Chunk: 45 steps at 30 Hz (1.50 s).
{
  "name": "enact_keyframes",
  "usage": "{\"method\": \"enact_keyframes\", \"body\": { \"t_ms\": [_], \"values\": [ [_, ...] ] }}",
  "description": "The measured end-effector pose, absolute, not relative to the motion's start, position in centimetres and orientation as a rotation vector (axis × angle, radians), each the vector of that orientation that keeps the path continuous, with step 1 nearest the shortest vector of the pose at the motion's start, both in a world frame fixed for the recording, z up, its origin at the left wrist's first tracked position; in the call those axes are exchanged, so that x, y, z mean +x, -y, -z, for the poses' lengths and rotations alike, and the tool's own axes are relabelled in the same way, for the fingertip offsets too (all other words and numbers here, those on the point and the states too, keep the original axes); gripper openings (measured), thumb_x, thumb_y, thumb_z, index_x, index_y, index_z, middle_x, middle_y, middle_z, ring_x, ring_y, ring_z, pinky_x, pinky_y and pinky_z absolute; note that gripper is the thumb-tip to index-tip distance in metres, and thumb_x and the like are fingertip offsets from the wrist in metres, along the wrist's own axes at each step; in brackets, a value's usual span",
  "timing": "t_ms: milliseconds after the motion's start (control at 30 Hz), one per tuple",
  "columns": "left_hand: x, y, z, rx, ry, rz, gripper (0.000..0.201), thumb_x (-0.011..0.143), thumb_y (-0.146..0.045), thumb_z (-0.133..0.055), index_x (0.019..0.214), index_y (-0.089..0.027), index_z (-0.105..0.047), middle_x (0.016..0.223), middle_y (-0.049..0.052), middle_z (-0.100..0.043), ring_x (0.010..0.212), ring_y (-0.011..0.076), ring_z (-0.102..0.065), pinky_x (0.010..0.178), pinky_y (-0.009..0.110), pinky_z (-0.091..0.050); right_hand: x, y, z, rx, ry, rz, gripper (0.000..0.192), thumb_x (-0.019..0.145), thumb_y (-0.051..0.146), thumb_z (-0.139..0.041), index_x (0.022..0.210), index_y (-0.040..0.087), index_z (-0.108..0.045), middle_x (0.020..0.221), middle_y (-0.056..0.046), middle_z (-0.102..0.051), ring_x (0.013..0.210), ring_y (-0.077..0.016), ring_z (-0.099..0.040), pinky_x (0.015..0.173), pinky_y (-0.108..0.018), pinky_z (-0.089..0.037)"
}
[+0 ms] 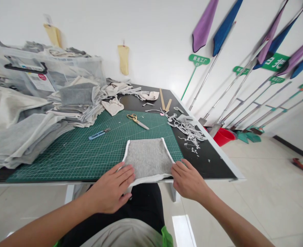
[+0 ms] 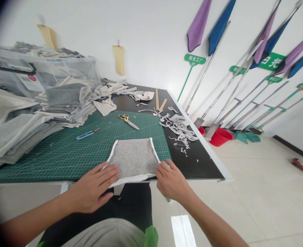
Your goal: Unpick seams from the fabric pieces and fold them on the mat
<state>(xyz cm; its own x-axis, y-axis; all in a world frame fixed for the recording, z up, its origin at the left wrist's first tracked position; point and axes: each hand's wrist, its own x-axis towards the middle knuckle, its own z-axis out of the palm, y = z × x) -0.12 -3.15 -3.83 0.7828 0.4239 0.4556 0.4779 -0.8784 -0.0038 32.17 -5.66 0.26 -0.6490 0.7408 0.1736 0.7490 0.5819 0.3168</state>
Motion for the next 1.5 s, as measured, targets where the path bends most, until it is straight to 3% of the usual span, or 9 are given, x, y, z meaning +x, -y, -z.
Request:
{"method": "enact_keyframes", "body": {
  "t_ms": [200,433,667,867,1033,1133,1267,1367,1500],
  "values": [
    [2.7,0.9,0.2,-2.716,0.833,0.882,0.025,0.087,-0.014,-0.046,0.106,-0.014,-0.062,0.113,0.009,-0.066,0.118,0.0213,-0.052,0.108,0.043,-0.035,29.3,3.8,-2.7,-1.385,2.588,0.571,0.024,0.092,0.031,-0.047,0.08,0.015,-0.06,0.077,-0.008,-0.059,0.083,-0.0225,-0.051,0.101,-0.047,-0.034],
    [7.4,-3.8,1.4,-2.761,1.049,0.616,0.041,0.087,-0.011,-0.035,0.125,-0.001,-0.05,0.134,0.022,-0.049,0.135,0.0281,-0.033,0.107,0.046,-0.035,25.6,-2.4,-0.8,-1.265,2.529,0.482,0.032,0.091,0.012,-0.039,0.119,0.008,-0.053,0.129,-0.018,-0.051,0.127,-0.0274,-0.039,0.106,-0.044,-0.032],
    [7.2,-5.6,4.0,-2.762,1.421,0.38,0.062,0.092,-0.05,-0.029,0.131,-0.004,-0.045,0.14,0.023,-0.042,0.133,0.0327,-0.035,0.107,0.049,-0.028,26.5,-5.4,2.3,-1.559,2.554,0.038,0.064,0.092,0.052,-0.039,0.134,0.004,-0.042,0.142,-0.022,-0.039,0.134,-0.0302,-0.033,0.109,-0.046,-0.025],
    [6.5,-5.7,3.7,-2.752,1.593,0.323,0.086,0.085,-0.065,-0.029,0.136,0.004,-0.036,0.145,0.029,-0.031,0.138,0.0354,-0.024,0.11,0.047,-0.021,27.7,-4.8,2.0,-1.753,2.479,-0.057,0.081,0.09,0.064,-0.026,0.142,0.002,-0.029,0.15,-0.022,-0.023,0.139,-0.0328,-0.018,0.108,-0.051,-0.022],
    [5.5,-6.5,3.6,-2.769,1.709,0.233,0.093,0.082,-0.071,-0.025,0.142,-0.001,-0.028,0.151,0.024,-0.02,0.141,0.0348,-0.015,0.11,0.053,-0.018,28.5,-4.7,1.9,-1.816,2.502,-0.096,0.079,0.09,0.065,-0.02,0.145,0.008,-0.022,0.153,-0.017,-0.013,0.14,-0.0337,-0.014,0.102,-0.067,-0.02],
    [4.9,-7.1,3.4,-2.769,1.75,0.172,0.08,0.086,-0.065,-0.021,0.144,-0.01,-0.028,0.153,0.018,-0.019,0.141,0.0336,-0.014,0.106,0.064,-0.014,28.6,-4.9,2.0,-1.812,2.505,-0.076,0.065,0.095,0.054,-0.021,0.144,0.011,-0.026,0.153,-0.016,-0.018,0.14,-0.0322,-0.016,0.101,-0.069,-0.019],
    [4.5,-7.2,2.5,-2.738,1.719,0.225,0.053,0.093,-0.042,-0.022,0.137,-0.018,-0.04,0.147,0.013,-0.036,0.137,0.0286,-0.027,0.106,0.064,-0.01,28.4,-5.4,1.7,-1.799,2.485,0.085,0.042,0.098,0.03,-0.023,0.132,0.014,-0.042,0.141,-0.017,-0.041,0.137,-0.0289,-0.024,0.103,-0.066,-0.013],
    [4.7,-7.3,1.7,-2.694,1.749,0.267,0.049,0.09,-0.038,-0.03,0.133,-0.018,-0.043,0.139,0.014,-0.046,0.13,0.0307,-0.036,0.106,0.063,-0.012,28.1,-5.9,1.3,-1.805,2.456,0.165,0.033,0.095,0.022,-0.029,0.12,0.016,-0.051,0.125,-0.015,-0.054,0.13,-0.0289,-0.032,0.105,-0.063,-0.012],
    [4.7,-8.6,1.1,-2.673,1.883,0.254,0.048,0.083,-0.045,-0.043,0.118,-0.015,-0.055,0.119,0.019,-0.059,0.116,0.0368,-0.048,0.094,0.056,-0.034,28.2,-6.9,1.1,-1.833,2.406,0.159,0.031,0.092,0.025,-0.039,0.12,0.018,-0.052,0.119,-0.013,-0.055,0.117,-0.0294,-0.041,0.104,-0.057,-0.017]
  ]
}}
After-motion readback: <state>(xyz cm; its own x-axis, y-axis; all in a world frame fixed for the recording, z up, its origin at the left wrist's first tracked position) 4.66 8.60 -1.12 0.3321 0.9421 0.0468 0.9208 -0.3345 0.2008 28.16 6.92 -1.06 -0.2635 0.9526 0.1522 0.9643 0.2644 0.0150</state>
